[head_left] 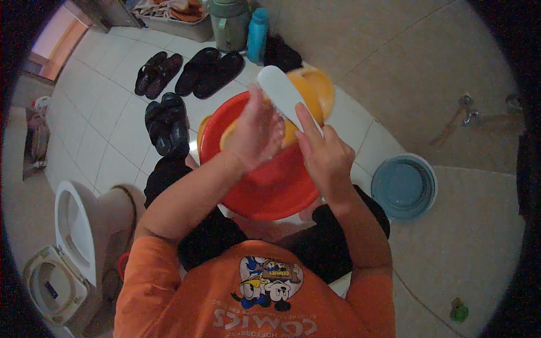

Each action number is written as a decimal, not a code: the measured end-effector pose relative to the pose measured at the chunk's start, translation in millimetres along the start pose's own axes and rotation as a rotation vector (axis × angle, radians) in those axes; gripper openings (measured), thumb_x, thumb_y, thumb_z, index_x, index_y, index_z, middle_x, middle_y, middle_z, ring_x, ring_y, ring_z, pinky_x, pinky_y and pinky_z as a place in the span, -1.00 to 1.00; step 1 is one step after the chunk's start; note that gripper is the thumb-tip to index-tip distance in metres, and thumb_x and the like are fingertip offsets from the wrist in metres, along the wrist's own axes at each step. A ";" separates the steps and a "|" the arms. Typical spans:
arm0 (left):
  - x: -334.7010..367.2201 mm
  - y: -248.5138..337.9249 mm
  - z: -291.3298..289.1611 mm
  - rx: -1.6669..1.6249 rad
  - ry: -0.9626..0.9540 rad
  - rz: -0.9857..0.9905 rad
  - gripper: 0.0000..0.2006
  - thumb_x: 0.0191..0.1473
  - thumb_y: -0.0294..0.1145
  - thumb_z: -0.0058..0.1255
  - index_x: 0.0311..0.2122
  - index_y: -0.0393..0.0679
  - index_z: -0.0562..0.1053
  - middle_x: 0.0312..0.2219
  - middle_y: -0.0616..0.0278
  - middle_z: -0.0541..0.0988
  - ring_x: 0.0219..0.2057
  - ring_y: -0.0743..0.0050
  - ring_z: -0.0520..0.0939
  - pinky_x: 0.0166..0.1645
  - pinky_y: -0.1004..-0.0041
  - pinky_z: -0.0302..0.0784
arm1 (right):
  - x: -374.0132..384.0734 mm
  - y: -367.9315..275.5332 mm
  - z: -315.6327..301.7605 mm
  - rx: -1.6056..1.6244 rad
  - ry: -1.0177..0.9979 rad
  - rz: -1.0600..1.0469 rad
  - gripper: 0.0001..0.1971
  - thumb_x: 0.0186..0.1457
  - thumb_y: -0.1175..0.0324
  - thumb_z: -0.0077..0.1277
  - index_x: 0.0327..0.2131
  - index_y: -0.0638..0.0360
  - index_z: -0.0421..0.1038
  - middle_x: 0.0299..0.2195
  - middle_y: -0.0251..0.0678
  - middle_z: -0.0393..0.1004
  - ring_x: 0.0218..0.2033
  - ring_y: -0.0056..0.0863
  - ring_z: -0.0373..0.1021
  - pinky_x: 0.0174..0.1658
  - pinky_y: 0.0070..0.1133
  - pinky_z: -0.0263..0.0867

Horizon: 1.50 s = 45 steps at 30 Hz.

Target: The person scrubs a yellow shoe with a white brush over a red bucket, cleaning the exterior and interior surfaces.

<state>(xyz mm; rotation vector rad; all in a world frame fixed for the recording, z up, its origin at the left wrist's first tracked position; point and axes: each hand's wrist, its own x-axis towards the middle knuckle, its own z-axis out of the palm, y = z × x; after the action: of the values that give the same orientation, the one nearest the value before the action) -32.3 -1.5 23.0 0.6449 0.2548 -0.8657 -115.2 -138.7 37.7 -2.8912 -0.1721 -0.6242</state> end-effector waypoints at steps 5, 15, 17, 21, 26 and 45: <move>6.7 15.3 -8.7 -0.032 -0.085 0.089 -0.38 -0.09 0.42 -0.32 -0.56 -0.04 0.31 -0.66 0.39 0.29 -0.57 0.57 0.35 -0.48 0.63 0.26 | 0.8 -0.6 -2.7 -0.064 -0.029 0.035 -0.46 -0.16 0.39 0.16 0.00 -0.06 0.31 -0.58 -0.29 0.30 -0.63 -0.36 0.35 -0.53 -0.53 0.35; -0.3 2.7 -7.4 0.036 -0.091 0.084 -0.38 -0.09 0.42 -0.35 -0.60 -0.02 0.31 -0.63 0.37 0.33 -0.55 0.61 0.34 -0.47 0.62 0.26 | -5.8 -0.6 -5.7 -0.012 -0.056 0.018 -0.45 -0.16 0.38 0.16 0.00 -0.01 0.30 -0.57 -0.29 0.33 -0.58 -0.37 0.39 -0.51 -0.54 0.37; 0.8 -9.6 -9.4 0.143 -0.036 0.016 -0.27 -0.18 0.51 -0.37 -0.23 -0.01 0.34 -0.59 0.40 0.35 -0.59 0.59 0.45 -0.54 0.67 0.39 | -2.1 0.8 -1.1 -0.028 -0.043 0.020 -0.44 -0.16 0.39 0.16 0.01 -0.02 0.30 -0.57 -0.29 0.33 -0.58 -0.37 0.39 -0.51 -0.55 0.37; 9.4 17.5 -24.5 0.039 -0.086 0.091 -0.32 -0.15 0.49 -0.38 -0.46 -0.03 0.34 -0.62 0.34 0.37 -0.58 0.50 0.44 -0.53 0.60 0.39 | 1.8 -3.1 -6.9 -0.148 -0.115 0.062 -0.44 -0.16 0.37 0.16 0.01 -0.03 0.29 -0.58 -0.29 0.33 -0.59 -0.38 0.38 -0.52 -0.56 0.37; 6.8 53.1 -26.3 -0.079 -0.229 0.308 -0.34 -0.10 0.44 -0.37 -0.68 -0.06 0.31 -0.68 0.31 0.37 -0.58 0.52 0.39 -0.47 0.60 0.32 | -10.1 5.7 0.3 -0.012 0.015 -0.017 -0.44 -0.15 0.35 0.16 0.02 -0.06 0.29 -0.62 -0.33 0.28 -0.65 -0.39 0.32 -0.58 -0.55 0.32; -1.8 38.4 -13.8 0.014 -0.055 0.242 -0.37 -0.08 0.43 -0.38 -0.60 -0.03 0.28 -0.67 0.38 0.26 -0.61 0.55 0.27 -0.51 0.63 0.20 | -2.0 11.2 -6.9 -0.034 0.092 -0.004 -0.45 -0.13 0.38 0.15 0.02 -0.01 0.30 -0.69 -0.36 0.18 -0.73 -0.48 0.18 -0.65 -0.55 0.22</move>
<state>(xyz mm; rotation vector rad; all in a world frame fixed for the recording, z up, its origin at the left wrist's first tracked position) -3.2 26.4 29.2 0.6493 0.1176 -0.6521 -118.1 -151.2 41.4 -2.8879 -0.1561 -0.7667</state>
